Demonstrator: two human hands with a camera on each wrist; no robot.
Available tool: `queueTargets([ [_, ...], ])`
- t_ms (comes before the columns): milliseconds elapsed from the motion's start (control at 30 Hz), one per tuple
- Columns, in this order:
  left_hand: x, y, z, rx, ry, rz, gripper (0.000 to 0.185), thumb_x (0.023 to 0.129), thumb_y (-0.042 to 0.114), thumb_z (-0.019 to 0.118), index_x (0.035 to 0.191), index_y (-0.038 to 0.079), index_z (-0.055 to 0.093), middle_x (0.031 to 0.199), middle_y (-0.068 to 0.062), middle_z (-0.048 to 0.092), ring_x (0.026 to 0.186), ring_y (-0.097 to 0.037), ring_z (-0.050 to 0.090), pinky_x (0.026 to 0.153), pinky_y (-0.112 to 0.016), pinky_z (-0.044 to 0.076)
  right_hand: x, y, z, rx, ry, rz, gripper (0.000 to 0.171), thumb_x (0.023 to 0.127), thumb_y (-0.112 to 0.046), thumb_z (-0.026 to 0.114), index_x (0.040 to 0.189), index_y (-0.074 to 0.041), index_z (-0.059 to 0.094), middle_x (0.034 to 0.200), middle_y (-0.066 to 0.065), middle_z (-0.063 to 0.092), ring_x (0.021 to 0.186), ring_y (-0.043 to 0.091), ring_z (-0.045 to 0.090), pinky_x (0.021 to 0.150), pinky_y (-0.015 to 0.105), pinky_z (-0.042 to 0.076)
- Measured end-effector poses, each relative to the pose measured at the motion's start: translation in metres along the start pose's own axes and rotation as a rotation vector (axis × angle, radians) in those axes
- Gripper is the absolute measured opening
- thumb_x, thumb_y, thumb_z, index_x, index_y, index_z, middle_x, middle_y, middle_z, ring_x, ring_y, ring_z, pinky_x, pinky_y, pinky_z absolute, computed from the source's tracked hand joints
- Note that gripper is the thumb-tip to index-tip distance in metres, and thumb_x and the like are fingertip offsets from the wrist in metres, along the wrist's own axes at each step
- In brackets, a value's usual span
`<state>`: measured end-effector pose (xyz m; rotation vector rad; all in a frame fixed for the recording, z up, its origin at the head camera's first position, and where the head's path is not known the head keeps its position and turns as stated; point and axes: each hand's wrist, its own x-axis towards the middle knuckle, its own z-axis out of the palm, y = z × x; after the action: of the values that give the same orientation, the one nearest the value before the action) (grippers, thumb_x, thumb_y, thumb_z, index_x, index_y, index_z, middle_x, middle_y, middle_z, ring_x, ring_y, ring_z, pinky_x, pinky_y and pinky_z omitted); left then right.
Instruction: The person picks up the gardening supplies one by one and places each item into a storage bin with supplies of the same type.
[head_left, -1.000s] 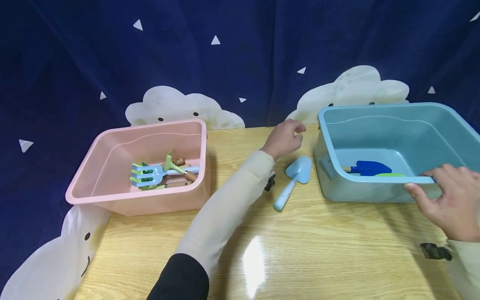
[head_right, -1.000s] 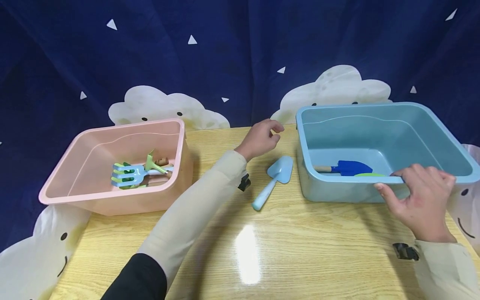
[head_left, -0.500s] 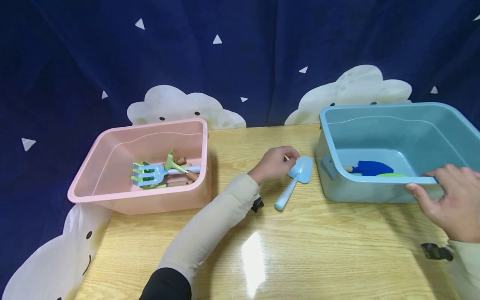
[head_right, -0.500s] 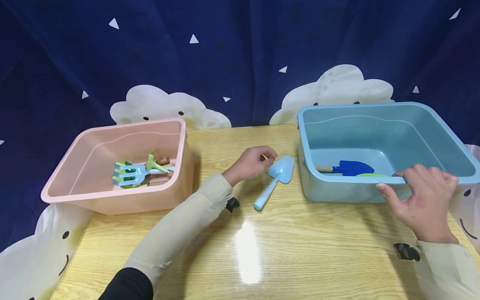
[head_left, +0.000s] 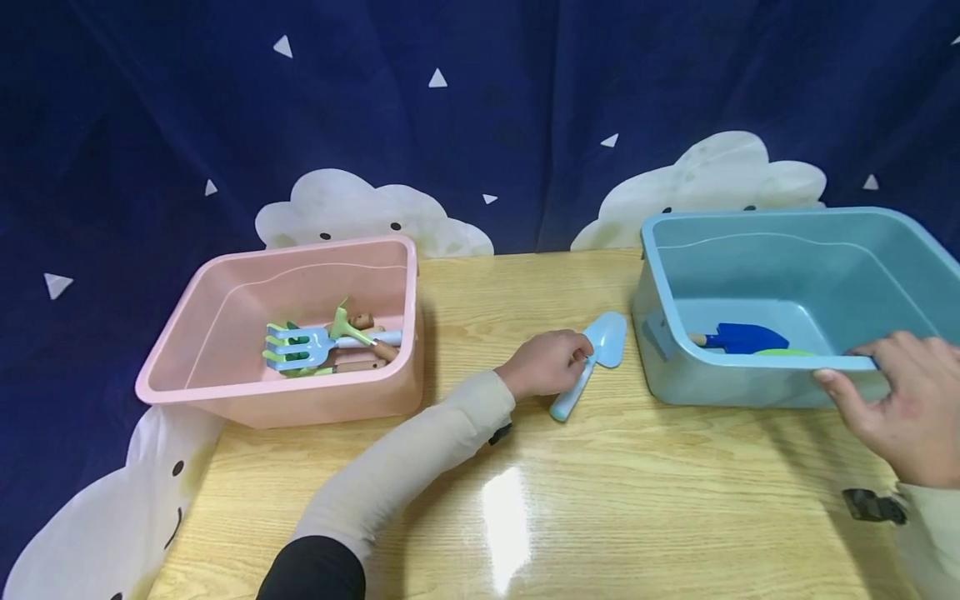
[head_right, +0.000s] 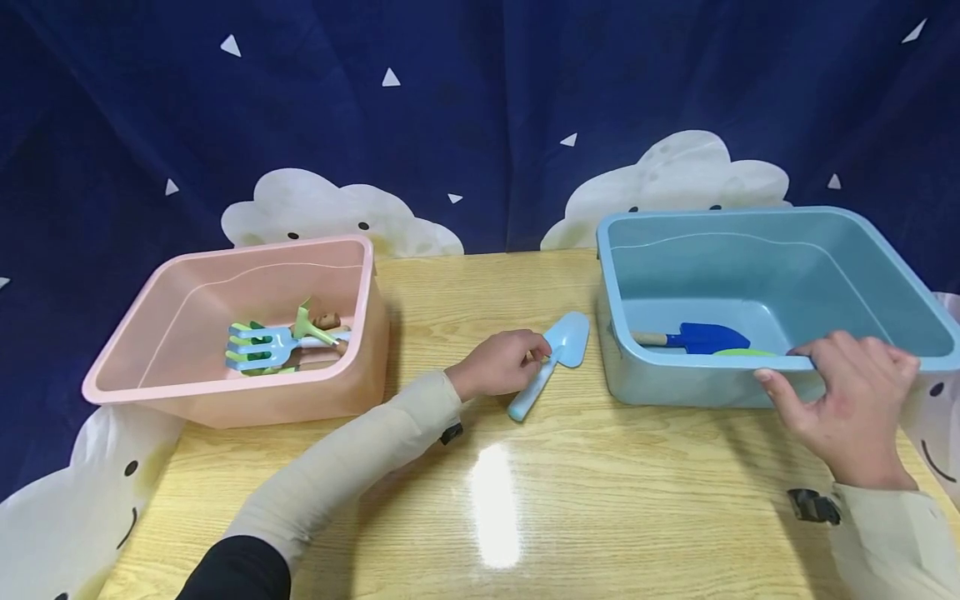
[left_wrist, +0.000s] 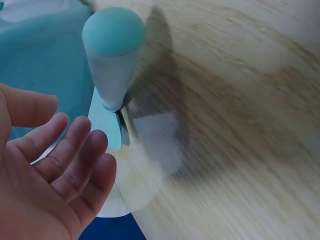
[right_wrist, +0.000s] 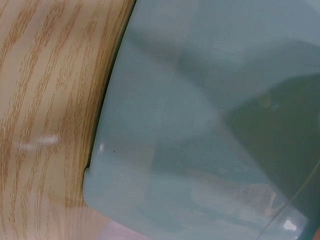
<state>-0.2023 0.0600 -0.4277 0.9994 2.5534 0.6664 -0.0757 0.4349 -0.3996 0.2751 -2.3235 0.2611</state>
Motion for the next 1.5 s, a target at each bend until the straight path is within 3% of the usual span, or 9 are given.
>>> queueTargets([
  [367,-0.007,-0.005,0.004,0.021,-0.018,-0.019,0.035,0.098,0.018,0.049,0.130,0.011,0.063,0.115,-0.001,0.069,0.094,-0.008,0.061,0.082,-0.021,0.049,0.001,-0.001,-0.001,-0.022,-0.013,-0.021,0.091,0.089,-0.076,0.038,0.082,0.012,0.062,0.067,0.026,0.056,0.062,0.047,0.047,0.060,0.054,0.028],
  [700,-0.008,0.000,0.016,0.038,0.001,-0.112,0.042,0.094,0.034,0.060,0.130,0.011,0.061,0.088,0.006,0.064,0.067,-0.005,0.054,0.055,-0.019,0.042,-0.002,-0.002,0.001,0.014,0.043,-0.011,0.094,0.088,-0.079,0.036,0.078,0.012,0.059,0.065,0.027,0.051,0.062,0.045,0.041,0.062,0.053,0.023],
  [800,-0.008,0.002,0.019,0.051,-0.008,-0.147,0.042,0.091,0.032,0.063,0.128,0.012,0.061,0.083,0.005,0.063,0.064,-0.006,0.052,0.051,-0.020,0.041,-0.001,-0.002,0.001,0.039,0.055,-0.028,0.093,0.089,-0.077,0.038,0.077,0.013,0.059,0.065,0.027,0.051,0.063,0.047,0.041,0.063,0.054,0.024],
  [1033,-0.007,0.005,0.020,-0.014,-0.020,-0.200,0.037,0.091,0.020,0.061,0.126,0.009,0.061,0.092,0.001,0.067,0.065,-0.008,0.056,0.052,-0.021,0.044,0.000,-0.002,0.000,0.028,0.048,-0.033,0.093,0.089,-0.077,0.037,0.078,0.013,0.059,0.065,0.028,0.051,0.064,0.047,0.042,0.064,0.055,0.025],
  [1267,-0.007,0.002,0.020,-0.103,-0.034,-0.187,0.042,0.092,0.018,0.061,0.131,0.003,0.057,0.102,-0.006,0.066,0.069,-0.008,0.058,0.053,-0.017,0.047,0.000,-0.004,0.002,-0.003,0.032,0.002,0.095,0.088,-0.080,0.034,0.079,0.012,0.058,0.066,0.028,0.051,0.064,0.046,0.042,0.065,0.055,0.024],
  [1500,-0.006,0.001,0.018,-0.159,-0.078,-0.226,0.049,0.094,0.023,0.062,0.138,0.004,0.052,0.088,0.000,0.058,0.066,-0.006,0.050,0.055,-0.017,0.043,0.000,-0.005,0.000,-0.031,0.001,0.002,0.095,0.089,-0.079,0.033,0.081,0.013,0.058,0.068,0.029,0.052,0.065,0.047,0.044,0.066,0.057,0.027],
])
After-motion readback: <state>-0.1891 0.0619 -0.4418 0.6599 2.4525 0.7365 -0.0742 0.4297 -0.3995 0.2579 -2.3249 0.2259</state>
